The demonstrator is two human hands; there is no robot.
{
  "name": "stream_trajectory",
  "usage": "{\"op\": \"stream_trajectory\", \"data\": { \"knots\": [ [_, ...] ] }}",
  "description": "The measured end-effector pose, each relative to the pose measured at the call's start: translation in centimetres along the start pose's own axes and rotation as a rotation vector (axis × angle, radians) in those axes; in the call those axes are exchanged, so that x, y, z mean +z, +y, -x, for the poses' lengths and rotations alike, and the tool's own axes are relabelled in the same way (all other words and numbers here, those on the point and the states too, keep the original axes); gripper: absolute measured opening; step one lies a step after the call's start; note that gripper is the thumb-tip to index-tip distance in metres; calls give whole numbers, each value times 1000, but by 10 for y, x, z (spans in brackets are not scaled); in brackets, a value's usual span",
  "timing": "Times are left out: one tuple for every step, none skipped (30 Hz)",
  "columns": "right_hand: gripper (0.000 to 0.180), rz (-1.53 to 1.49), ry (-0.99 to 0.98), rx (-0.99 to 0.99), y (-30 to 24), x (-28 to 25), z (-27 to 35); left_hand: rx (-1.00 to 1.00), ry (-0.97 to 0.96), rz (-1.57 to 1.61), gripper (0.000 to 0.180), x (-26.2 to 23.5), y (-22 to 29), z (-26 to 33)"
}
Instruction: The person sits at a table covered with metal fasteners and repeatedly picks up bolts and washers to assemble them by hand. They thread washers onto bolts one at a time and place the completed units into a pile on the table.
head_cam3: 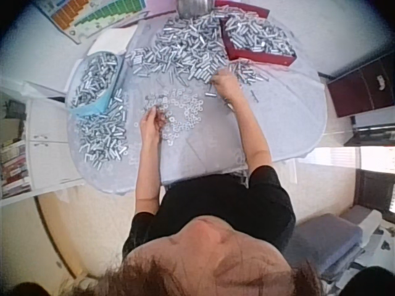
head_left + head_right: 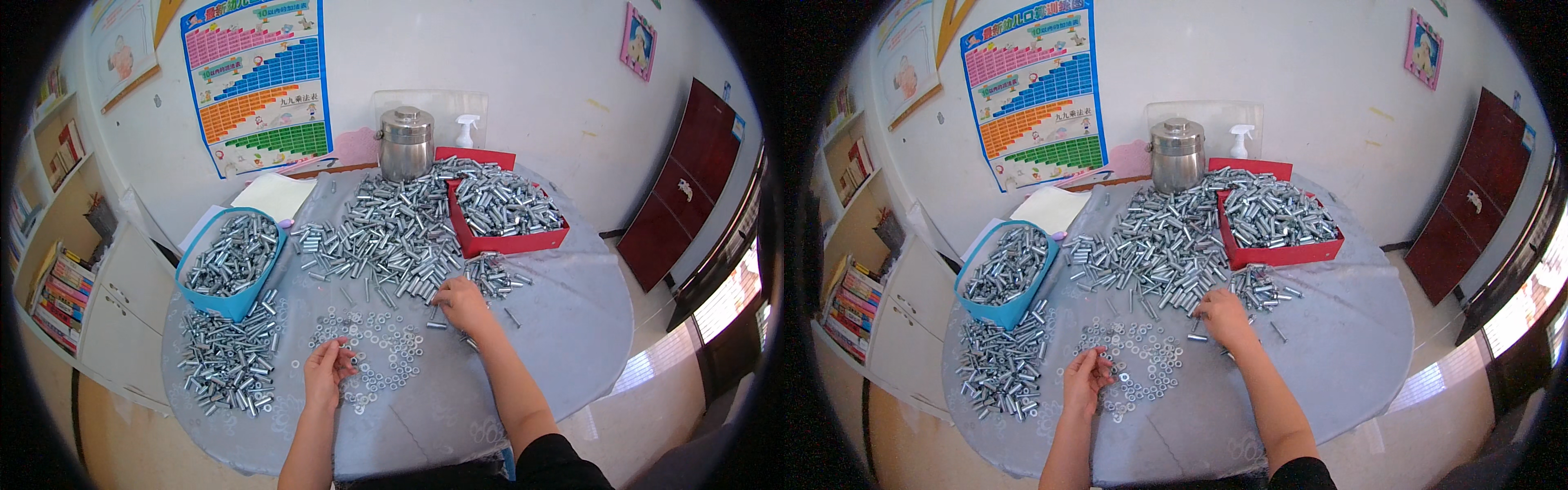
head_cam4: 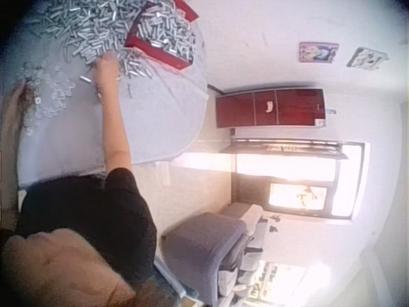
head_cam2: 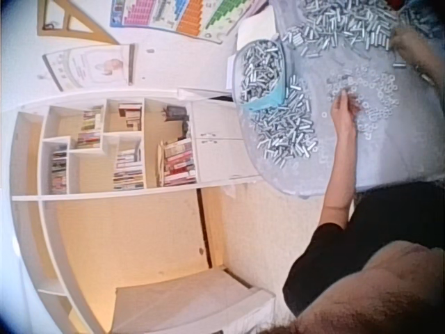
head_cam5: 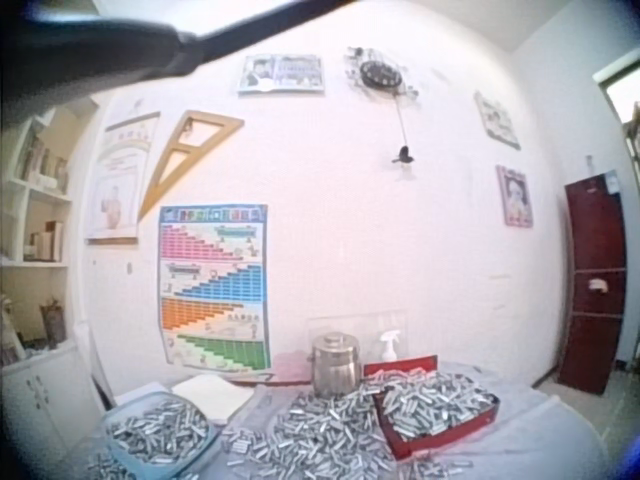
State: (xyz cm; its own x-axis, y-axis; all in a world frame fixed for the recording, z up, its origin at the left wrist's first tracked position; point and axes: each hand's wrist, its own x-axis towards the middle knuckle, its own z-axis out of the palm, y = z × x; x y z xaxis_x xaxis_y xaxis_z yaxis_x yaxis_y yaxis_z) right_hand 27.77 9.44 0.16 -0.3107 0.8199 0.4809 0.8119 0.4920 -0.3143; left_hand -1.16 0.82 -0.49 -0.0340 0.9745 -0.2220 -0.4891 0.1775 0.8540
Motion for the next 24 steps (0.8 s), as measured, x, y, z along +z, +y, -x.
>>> {"op": "stream_trajectory", "data": {
  "knots": [
    [14,14,-15,-17,-1,1,0,0,-2,1,23,0,0,0],
    [14,29,-31,-34,-1,2,0,1,-5,2,23,0,0,-1],
    [12,45,-27,-36,-3,1,1,2,-7,2,23,0,1,-1],
    [11,60,-25,-42,-6,-3,0,3,-4,0,23,0,1,-1],
    [10,75,-23,-47,-7,-5,0,5,-2,-3,23,0,1,0],
    [9,68,-26,-45,-5,-2,0,6,0,-6,23,1,2,0],
    [8,62,-27,-41,-3,0,-1,5,-8,5,23,0,1,0],
    [8,57,-28,-37,-2,1,-2,4,-17,16,23,0,1,-1],
    [9,11,-39,9,-2,1,-1,3,-26,27,23,0,0,-1],
    [10,-39,-57,52,-9,-2,-2,0,-19,30,23,-1,0,0],
    [10,-88,-75,95,-15,-6,-3,-2,-13,34,23,-1,1,0],
    [11,-117,-140,123,-21,-12,-4,-4,-6,37,23,-2,1,1],
    [12,-144,-204,154,-26,-19,-4,-9,-3,36,22,-1,1,1],
    [13,-171,-268,184,-30,-23,-4,-14,1,35,22,0,2,1],
    [14,-160,-338,210,-31,-23,-4,-18,5,33,22,-1,1,1],
    [16,-146,-404,239,-31,-25,-4,-20,5,33,22,0,1,1],
    [18,-133,-470,267,-32,-25,-4,-23,5,34,21,0,0,0],
    [18,-114,-473,253,-32,-25,-3,-24,6,34,21,0,-1,0],
    [19,-96,-476,240,-32,-24,-2,-27,1,34,21,0,-1,0],
    [19,-78,-479,226,-32,-23,-1,-28,-3,35,20,-1,-1,0],
    [20,-87,-479,239,-31,-21,0,-29,-7,36,20,-1,0,0],
    [22,-94,-479,254,-29,-19,0,-30,-13,31,20,0,0,0],
    [23,-101,-478,268,-28,-18,0,-30,-19,26,20,0,0,0],
    [23,-131,-462,287,-29,-18,0,-31,-24,22,20,1,0,0]
  ]
}}
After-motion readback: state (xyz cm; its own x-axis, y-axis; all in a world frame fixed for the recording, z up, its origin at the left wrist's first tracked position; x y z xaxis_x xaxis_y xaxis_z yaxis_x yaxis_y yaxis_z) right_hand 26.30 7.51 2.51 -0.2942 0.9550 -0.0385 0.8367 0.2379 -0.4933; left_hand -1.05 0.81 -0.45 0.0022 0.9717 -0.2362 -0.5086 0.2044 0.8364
